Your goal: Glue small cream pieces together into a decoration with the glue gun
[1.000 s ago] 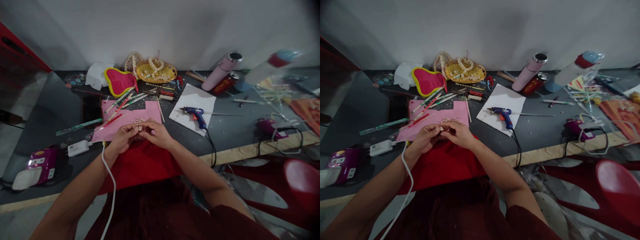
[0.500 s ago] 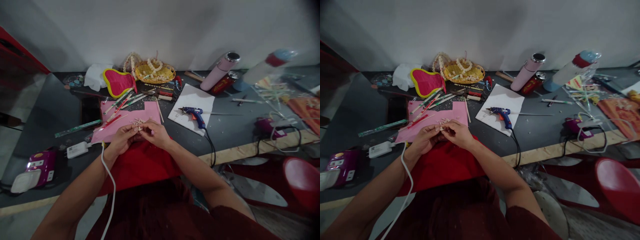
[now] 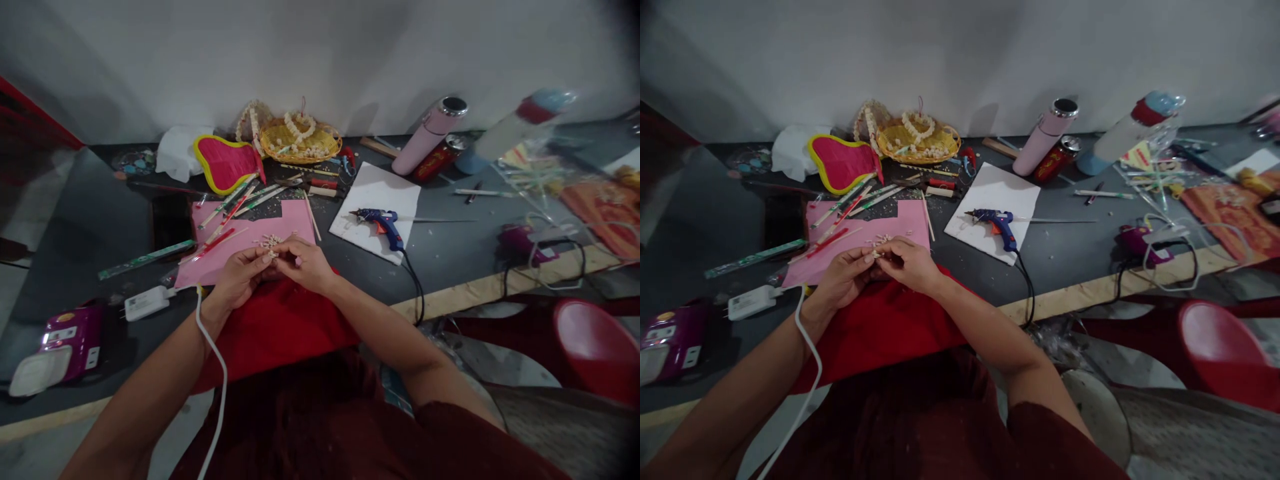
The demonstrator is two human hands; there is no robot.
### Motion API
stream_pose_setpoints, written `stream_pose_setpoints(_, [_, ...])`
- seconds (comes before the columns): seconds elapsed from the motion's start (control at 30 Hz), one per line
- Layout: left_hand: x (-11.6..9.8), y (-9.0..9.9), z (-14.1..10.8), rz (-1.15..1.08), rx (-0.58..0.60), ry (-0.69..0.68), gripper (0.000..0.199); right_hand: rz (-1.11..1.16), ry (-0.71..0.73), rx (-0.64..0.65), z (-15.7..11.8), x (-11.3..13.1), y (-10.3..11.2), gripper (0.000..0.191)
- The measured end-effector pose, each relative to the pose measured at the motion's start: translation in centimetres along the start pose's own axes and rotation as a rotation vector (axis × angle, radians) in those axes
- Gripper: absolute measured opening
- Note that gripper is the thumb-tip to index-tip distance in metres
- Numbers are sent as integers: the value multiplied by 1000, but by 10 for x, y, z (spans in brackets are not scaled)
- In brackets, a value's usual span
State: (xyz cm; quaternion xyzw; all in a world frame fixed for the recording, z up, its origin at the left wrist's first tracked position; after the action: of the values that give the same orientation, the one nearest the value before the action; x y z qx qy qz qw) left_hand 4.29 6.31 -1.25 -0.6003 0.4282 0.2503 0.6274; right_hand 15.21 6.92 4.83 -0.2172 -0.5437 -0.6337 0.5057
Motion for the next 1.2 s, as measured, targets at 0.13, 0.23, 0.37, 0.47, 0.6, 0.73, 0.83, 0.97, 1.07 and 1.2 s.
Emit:
stream_pose_setpoints(0.13, [0,-1,0,2,-5,15,16,-3,-18,19,-1,-3,-3,12])
stream_pose_setpoints(0.23, [0,0,0,1,-19,24,16,-4,-27,25,-1,-5,-5,13])
stream_pose_setpoints(0.37, [-1,-1,0,-13,-3,7,17,-19,-7,6,-1,-5,-5,15])
stream_pose_setpoints(0.47, [-3,1,0,-23,-20,-14,18,-33,15,38,-2,-6,-6,20])
stream_pose_setpoints(0.6, [-8,10,1,-57,-108,-63,18,-31,-18,11,2,-13,3,29])
stream_pose_setpoints(0.73, [-10,10,2,-52,-101,-71,18,-58,-110,-90,7,-20,33,29])
stream_pose_setpoints(0.83, [-10,8,1,-42,-63,-78,17,-191,-155,-147,5,-26,69,22])
stream_pose_setpoints(0.97, [-8,7,1,-48,-39,-81,15,-548,-339,-279,-11,-57,140,19])
stream_pose_setpoints(1.07, [-8,6,0,-48,-38,-68,17,-839,-552,-331,-31,-90,185,22])
stream_pose_setpoints(1.2, [-8,5,0,-42,-35,-60,19,-882,-830,-281,-53,-130,211,34])
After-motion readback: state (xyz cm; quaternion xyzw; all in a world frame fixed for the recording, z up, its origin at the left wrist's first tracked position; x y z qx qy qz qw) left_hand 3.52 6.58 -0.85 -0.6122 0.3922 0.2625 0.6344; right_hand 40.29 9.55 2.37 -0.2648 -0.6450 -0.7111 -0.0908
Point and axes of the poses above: each hand's wrist, its own z-axis towards the middle knuckle, its own y-axis out of the back of the hand, x = y × z, the point moved 8 cm from there along z, towards the middle knuckle, and after that the axes turned 13 degrees about -y, right-handed, at the moved point
